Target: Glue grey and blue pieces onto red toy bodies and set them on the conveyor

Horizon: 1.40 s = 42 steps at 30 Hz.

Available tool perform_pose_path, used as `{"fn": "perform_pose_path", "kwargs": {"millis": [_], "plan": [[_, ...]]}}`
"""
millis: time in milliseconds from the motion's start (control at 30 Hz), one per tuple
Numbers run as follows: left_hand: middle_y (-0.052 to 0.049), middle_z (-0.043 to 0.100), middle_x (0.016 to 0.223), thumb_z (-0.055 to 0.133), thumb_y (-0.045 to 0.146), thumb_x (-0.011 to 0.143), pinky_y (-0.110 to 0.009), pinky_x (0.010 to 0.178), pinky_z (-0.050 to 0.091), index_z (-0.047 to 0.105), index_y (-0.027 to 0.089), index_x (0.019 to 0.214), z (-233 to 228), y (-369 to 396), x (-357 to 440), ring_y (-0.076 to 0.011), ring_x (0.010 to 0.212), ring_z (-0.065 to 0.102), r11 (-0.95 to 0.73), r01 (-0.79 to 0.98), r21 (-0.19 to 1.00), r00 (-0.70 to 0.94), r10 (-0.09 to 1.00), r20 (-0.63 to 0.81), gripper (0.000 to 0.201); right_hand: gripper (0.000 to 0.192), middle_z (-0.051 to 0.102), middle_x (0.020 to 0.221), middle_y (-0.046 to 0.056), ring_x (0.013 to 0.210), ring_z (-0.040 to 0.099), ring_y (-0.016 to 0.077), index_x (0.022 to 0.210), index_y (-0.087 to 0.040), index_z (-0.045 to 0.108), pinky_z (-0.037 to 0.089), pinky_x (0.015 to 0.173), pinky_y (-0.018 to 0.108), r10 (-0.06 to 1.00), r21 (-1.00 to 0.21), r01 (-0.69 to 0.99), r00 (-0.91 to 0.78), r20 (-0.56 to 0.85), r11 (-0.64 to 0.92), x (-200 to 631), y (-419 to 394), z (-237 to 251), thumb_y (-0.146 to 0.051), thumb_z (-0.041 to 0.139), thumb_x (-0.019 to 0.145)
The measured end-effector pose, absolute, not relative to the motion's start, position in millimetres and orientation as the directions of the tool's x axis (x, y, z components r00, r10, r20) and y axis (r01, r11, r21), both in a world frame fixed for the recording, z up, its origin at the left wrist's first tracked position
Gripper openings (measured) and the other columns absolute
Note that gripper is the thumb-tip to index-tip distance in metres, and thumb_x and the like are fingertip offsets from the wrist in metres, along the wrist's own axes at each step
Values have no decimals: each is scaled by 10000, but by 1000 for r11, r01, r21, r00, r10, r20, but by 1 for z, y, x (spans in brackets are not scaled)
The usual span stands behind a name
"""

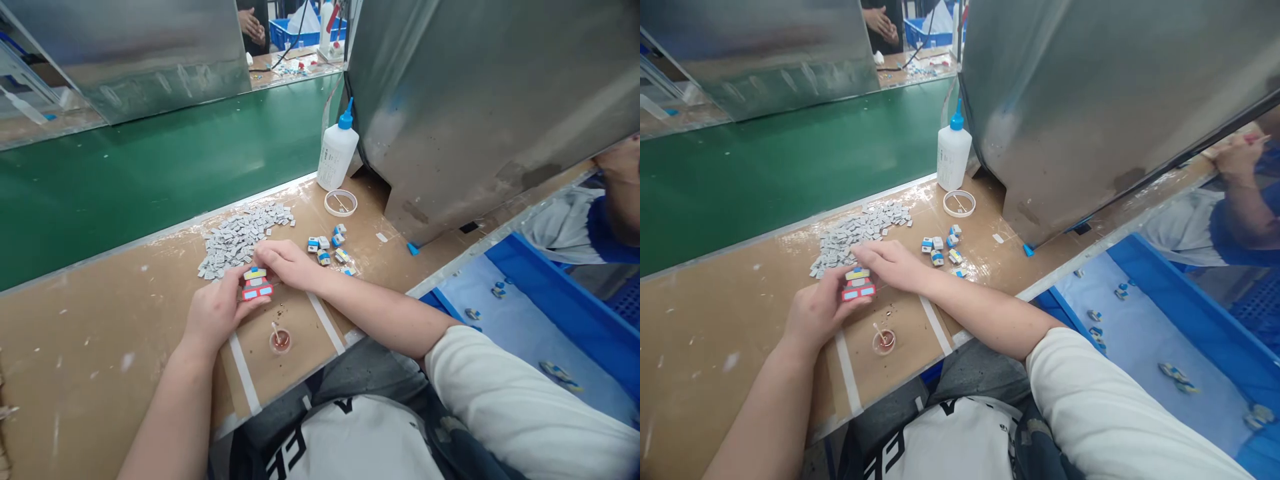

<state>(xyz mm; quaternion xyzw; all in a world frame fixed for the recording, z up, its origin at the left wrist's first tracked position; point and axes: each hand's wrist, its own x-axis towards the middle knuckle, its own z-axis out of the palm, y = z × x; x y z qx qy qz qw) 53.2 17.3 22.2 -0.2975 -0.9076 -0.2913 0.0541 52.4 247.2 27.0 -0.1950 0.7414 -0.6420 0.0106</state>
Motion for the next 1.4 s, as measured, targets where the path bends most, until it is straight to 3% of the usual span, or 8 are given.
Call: {"fn": "perform_pose_path", "kwargs": {"millis": [67,167,367,567,700,800,1100,1400], "plan": [[-63,815,925,672,868,882,-312,670,484,701,255,1210,25,12,54,-267,748,749,662,557,501,-831,442,338,696,583,660,888,14,788,565,144,956,-203,592,467,759,288,-415,-914,-391,-853,316,108,52,254,30,-756,440,1059],[-64,807,908,615,896,897,-312,671,479,702,246,1161,29,5,55,-256,740,741,672,568,475,-819,409,401,707,579,713,1040,58,862,623,161,1172,-184,615,479,785,292,-531,-757,-615,-727,435,221,51,262,30,-737,613,1002],[-45,752,810,545,878,948,-321,638,439,703,246,1126,28,1,59,-228,651,681,637,662,395,-736,449,507,675,607,737,1052,88,957,692,209,1206,-185,652,461,772,316,-613,-428,-825,-562,555,369,48,265,28,-756,526,1041],[-53,711,800,611,948,845,-329,631,417,728,253,1067,36,3,62,-230,656,639,623,646,442,-762,484,431,739,498,732,1025,86,923,656,217,1090,-216,668,421,733,344,-689,-301,-853,-522,503,427,52,261,32,-674,475,1068],[-45,683,739,440,942,942,-314,582,380,711,236,945,43,8,62,-187,592,585,517,817,256,-554,580,596,757,469,685,917,54,866,608,211,979,-232,638,363,706,345,-738,-200,-877,-477,478,437,57,259,36,-669,488,1055],[-6,601,638,431,844,1029,-308,541,333,668,212,899,49,14,63,-153,522,517,437,893,111,-385,612,691,687,460,659,881,34,827,576,199,984,-212,621,329,699,342,-744,-111,-905,-403,533,411,60,260,37,-628,453,1083],[48,473,596,502,677,1096,-291,538,319,635,210,988,63,24,69,-143,504,433,368,924,107,-335,639,692,497,473,579,837,17,769,511,180,932,-211,589,308,704,342,-789,-25,-925,-336,515,378,62,263,41,-600,395,1119],[-6,590,661,574,590,1097,-261,550,362,656,181,1023,68,20,72,-136,548,471,312,950,15,-228,659,717,423,457,548,831,-3,726,463,159,909,-217,569,317,722,340,-793,95,-929,-248,556,357,69,264,48,-586,415,1131]]}}
